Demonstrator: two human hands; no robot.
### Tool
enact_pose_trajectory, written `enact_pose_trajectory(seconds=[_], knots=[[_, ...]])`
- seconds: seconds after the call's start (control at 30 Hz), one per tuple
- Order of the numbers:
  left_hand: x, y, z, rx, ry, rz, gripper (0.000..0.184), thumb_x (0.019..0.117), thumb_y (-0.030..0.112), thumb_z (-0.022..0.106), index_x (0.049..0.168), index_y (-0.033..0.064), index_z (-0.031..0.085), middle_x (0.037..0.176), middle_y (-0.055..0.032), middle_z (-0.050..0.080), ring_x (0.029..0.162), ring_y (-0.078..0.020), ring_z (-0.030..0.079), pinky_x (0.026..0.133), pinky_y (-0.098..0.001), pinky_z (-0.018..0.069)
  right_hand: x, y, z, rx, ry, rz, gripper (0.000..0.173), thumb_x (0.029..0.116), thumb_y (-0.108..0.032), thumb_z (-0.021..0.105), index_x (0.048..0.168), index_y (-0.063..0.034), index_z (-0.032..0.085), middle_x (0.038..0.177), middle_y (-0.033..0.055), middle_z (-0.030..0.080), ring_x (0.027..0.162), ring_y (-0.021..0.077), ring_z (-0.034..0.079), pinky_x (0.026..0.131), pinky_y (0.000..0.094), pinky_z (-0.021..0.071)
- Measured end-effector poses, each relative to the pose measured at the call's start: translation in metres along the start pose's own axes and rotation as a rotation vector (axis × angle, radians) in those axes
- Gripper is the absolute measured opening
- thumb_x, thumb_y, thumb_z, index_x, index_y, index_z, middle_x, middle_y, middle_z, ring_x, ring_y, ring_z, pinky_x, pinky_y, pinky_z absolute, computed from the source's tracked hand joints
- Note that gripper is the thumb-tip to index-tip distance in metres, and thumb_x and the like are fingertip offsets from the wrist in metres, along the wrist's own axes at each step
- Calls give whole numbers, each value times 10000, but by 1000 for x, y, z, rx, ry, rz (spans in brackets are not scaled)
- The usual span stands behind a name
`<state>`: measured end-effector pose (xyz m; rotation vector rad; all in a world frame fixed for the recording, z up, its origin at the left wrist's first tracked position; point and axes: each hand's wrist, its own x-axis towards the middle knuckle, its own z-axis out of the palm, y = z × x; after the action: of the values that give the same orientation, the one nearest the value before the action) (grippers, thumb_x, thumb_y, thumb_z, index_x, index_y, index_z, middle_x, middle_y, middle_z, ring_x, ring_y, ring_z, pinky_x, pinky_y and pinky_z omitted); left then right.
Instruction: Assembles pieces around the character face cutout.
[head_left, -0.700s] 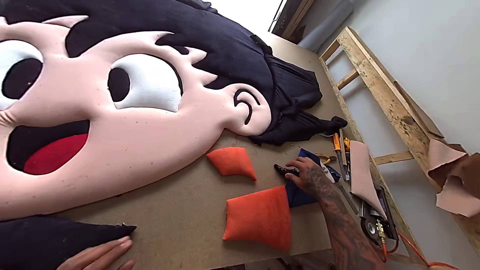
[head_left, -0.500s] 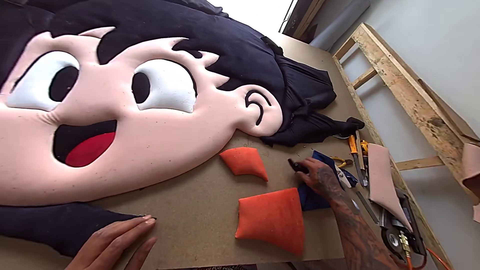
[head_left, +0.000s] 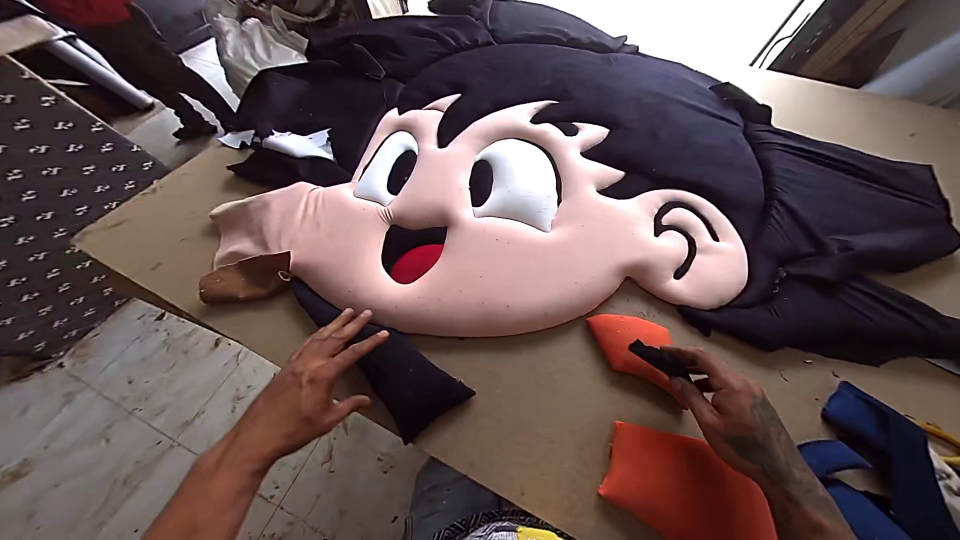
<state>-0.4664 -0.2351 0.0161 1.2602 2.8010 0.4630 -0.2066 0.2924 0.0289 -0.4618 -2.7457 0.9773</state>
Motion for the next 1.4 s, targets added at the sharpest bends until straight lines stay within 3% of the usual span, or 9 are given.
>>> enact_pose_trajectory(seconds=[0.27, 0.4, 0.53, 0.63, 0.73, 0.83, 1.0, 1.23, 1.4], knots=[[31, -51, -1, 86, -22, 76, 743, 666, 519, 834, 1367, 334, 675, 1591, 18, 471, 1491, -252, 409, 1149, -495, 445, 30, 22, 17, -180, 85, -73, 263, 939, -187, 585, 1154, -198, 737, 1204, -34, 710, 1208, 177, 626, 1033, 448, 523], [29, -54, 3, 64, -19, 35, 703, 645, 525, 828, 1320, 377, 697, 1592, 63, 467, 1485, -211, 420, 1102, -473, 493, 27, 25, 39, -227, 151, -14, 318, 993, -221, 537, 1259, -183, 706, 1336, 7, 665, 1266, 196, 611, 1051, 459, 521], [34, -50, 1, 66, -5, -3, 774, 566, 515, 867, 1297, 326, 698, 1536, 79, 530, 1447, -190, 472, 1077, -451, 516, 33, 23, 44, -423, 153, 11, 432, 1013, -212, 477, 1410, -151, 635, 1344, 92, 674, 1258, 299, 625, 1062, 517, 491], [37, -48, 0, 84, 7, 2, 881, 536, 504, 883, 1359, 283, 659, 1499, 65, 565, 1427, -195, 496, 1095, -441, 502, 40, 22, 37, -521, 99, -3, 458, 1002, -224, 470, 1415, -97, 623, 1297, 120, 702, 1223, 335, 647, 1022, 543, 508], [39, -48, -1, 100, 0, 3, 926, 510, 486, 898, 1373, 261, 649, 1485, 36, 577, 1408, -211, 514, 1097, -453, 496, 44, 16, 20, -464, -44, -16, 611, 953, -374, 584, 1489, -86, 534, 1391, 105, 648, 1299, 324, 598, 1075, 548, 476], [42, -50, -1, 120, -7, 29, 957, 514, 526, 895, 1391, 245, 637, 1471, 18, 589, 1391, -229, 529, 1116, -459, 476, 48, 13, 10, -392, -182, -89, 990, 746, -673, 758, 1567, -227, 432, 1566, 6, 486, 1448, 251, 440, 1145, 531, 422], [51, -55, -3, 223, -11, 98, 1006, 498, 601, 875, 1405, 236, 640, 1401, 3, 637, 1311, -238, 591, 1069, -440, 513, 47, 26, 21, -465, -117, -181, 844, 769, -598, 772, 1515, -305, 507, 1474, -29, 572, 1365, 220, 524, 1101, 502, 459], [55, -54, -5, 285, -42, 117, 991, 460, 592, 888, 1360, 235, 676, 1355, 9, 671, 1269, -249, 622, 1088, -443, 495, 38, 17, 23, -595, 62, 76, 952, 764, -704, 699, 1474, -88, 552, 1337, 135, 669, 1143, 356, 664, 964, 543, 534], [55, -53, -7, 245, -43, 132, 969, 476, 578, 860, 1352, 204, 681, 1340, -24, 680, 1255, -284, 634, 1097, -474, 482, 26, -12, 38, -560, 35, 87, 968, 731, -737, 722, 1430, -79, 596, 1268, 144, 694, 1116, 339, 673, 940, 497, 562]])
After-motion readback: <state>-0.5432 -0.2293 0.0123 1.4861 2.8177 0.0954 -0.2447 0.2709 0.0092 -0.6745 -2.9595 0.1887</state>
